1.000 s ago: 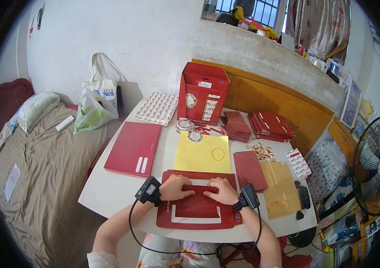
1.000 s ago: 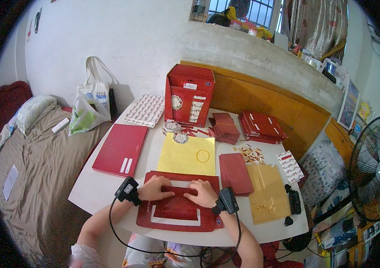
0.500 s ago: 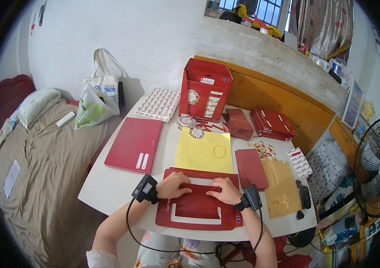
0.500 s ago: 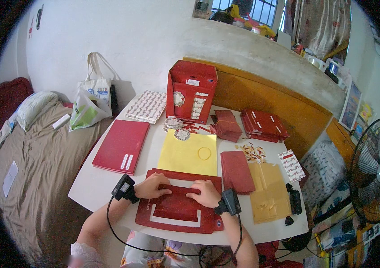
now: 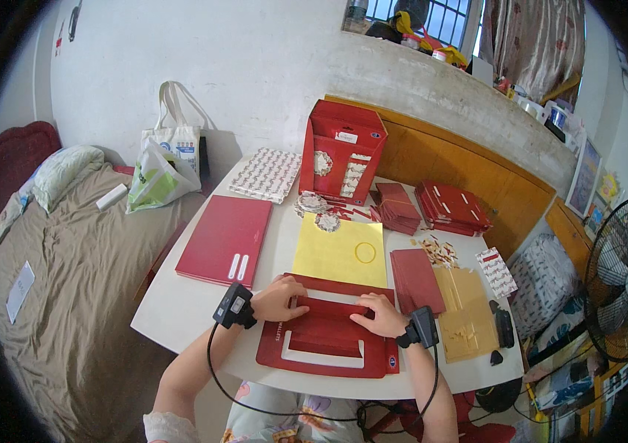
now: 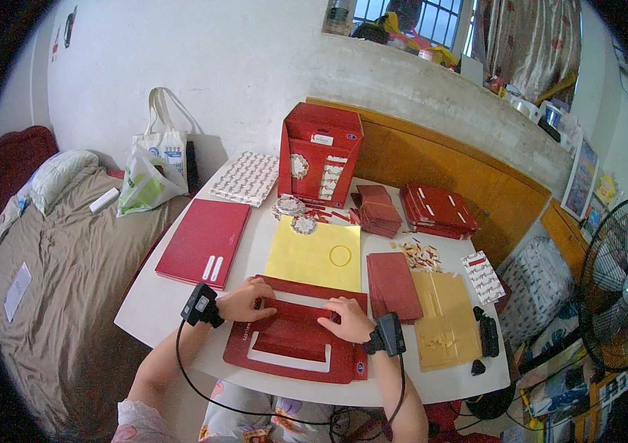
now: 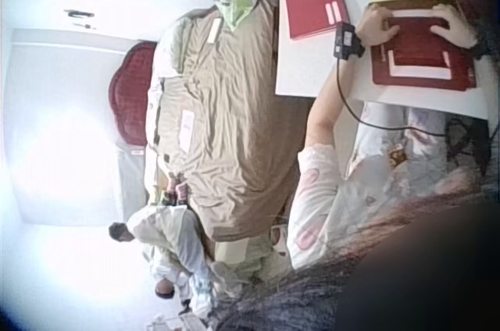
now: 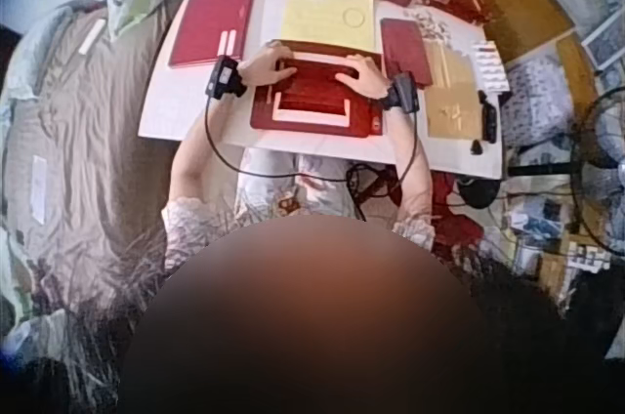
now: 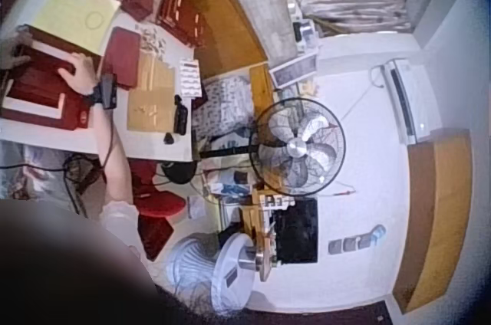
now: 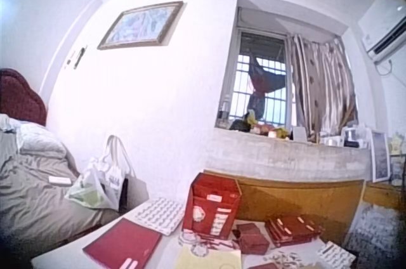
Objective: Folding paper and inserting it into red paper wallets or folders.
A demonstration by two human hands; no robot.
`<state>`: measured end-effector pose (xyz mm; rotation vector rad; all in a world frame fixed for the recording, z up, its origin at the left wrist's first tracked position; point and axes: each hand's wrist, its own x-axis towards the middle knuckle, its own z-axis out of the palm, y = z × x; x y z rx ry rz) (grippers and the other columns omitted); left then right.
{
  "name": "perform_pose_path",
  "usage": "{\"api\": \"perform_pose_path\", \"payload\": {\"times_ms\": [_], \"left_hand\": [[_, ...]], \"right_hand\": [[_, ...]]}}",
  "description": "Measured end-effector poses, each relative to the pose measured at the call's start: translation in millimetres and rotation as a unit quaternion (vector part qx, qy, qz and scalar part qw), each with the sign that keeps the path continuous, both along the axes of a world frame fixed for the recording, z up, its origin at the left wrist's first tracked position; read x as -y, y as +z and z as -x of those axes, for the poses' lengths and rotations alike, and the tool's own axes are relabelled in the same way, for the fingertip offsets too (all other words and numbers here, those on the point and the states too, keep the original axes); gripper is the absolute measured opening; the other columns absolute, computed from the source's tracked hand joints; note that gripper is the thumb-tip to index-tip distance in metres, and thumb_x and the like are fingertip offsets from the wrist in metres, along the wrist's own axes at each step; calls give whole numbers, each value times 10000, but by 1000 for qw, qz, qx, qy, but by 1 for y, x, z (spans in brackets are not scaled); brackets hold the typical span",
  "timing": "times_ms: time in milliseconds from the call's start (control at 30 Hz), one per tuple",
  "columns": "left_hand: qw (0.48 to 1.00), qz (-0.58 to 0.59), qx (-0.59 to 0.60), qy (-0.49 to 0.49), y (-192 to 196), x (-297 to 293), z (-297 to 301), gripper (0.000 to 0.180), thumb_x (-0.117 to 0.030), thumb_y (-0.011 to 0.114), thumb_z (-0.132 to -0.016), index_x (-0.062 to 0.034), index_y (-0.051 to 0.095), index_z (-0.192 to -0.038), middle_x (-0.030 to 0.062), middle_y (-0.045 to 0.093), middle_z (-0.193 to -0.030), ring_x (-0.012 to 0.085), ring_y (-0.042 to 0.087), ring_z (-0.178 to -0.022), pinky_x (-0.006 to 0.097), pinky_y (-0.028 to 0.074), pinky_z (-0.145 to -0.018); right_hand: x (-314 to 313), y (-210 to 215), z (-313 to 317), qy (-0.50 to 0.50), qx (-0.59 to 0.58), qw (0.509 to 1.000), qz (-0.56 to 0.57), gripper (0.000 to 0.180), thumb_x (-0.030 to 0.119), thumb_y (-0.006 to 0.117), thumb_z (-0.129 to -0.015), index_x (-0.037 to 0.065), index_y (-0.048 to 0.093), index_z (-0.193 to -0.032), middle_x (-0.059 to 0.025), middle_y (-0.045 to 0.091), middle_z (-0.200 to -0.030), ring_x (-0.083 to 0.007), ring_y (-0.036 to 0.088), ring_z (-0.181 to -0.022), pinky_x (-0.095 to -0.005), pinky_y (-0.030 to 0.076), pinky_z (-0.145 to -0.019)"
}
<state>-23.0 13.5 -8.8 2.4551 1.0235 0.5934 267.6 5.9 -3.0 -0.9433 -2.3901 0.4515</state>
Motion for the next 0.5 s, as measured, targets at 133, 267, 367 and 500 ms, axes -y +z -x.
{"api": "perform_pose_path", "payload": {"times_ms": [133,267,367,500], "left_hand": [[1000,4,-1,-4,-5,-2,2,234,-221,644,-826,-24,624,-949,123,620,-936,282,523,-970,402,341,-962],[1000,8,9,-5,-5,-4,2,229,-235,646,-838,-30,599,-928,112,597,-881,280,526,-917,401,345,-938],[1000,2,12,-9,-4,-4,2,245,-238,660,-831,-27,606,-943,103,597,-826,269,540,-863,387,355,-910],[999,-7,54,2,-4,-4,2,259,-246,693,-809,-21,620,-916,87,606,-753,243,561,-770,373,373,-871]], "right_hand": [[-2,-3,1,11,-3,1000,-7,299,196,680,-794,-29,614,-980,-176,622,-920,-337,596,-866,-416,469,-767],[-4,-7,0,-1,4,1000,25,303,185,686,-791,-33,608,-986,-175,616,-915,-327,602,-814,-400,483,-721],[-3,-2,0,8,-11,999,50,296,157,694,-790,-40,599,-989,-171,607,-894,-276,602,-702,-349,491,-631],[-3,0,-2,-2,-31,997,73,303,161,711,-783,-32,602,-988,-156,607,-861,-248,601,-691,-336,487,-625]]}}
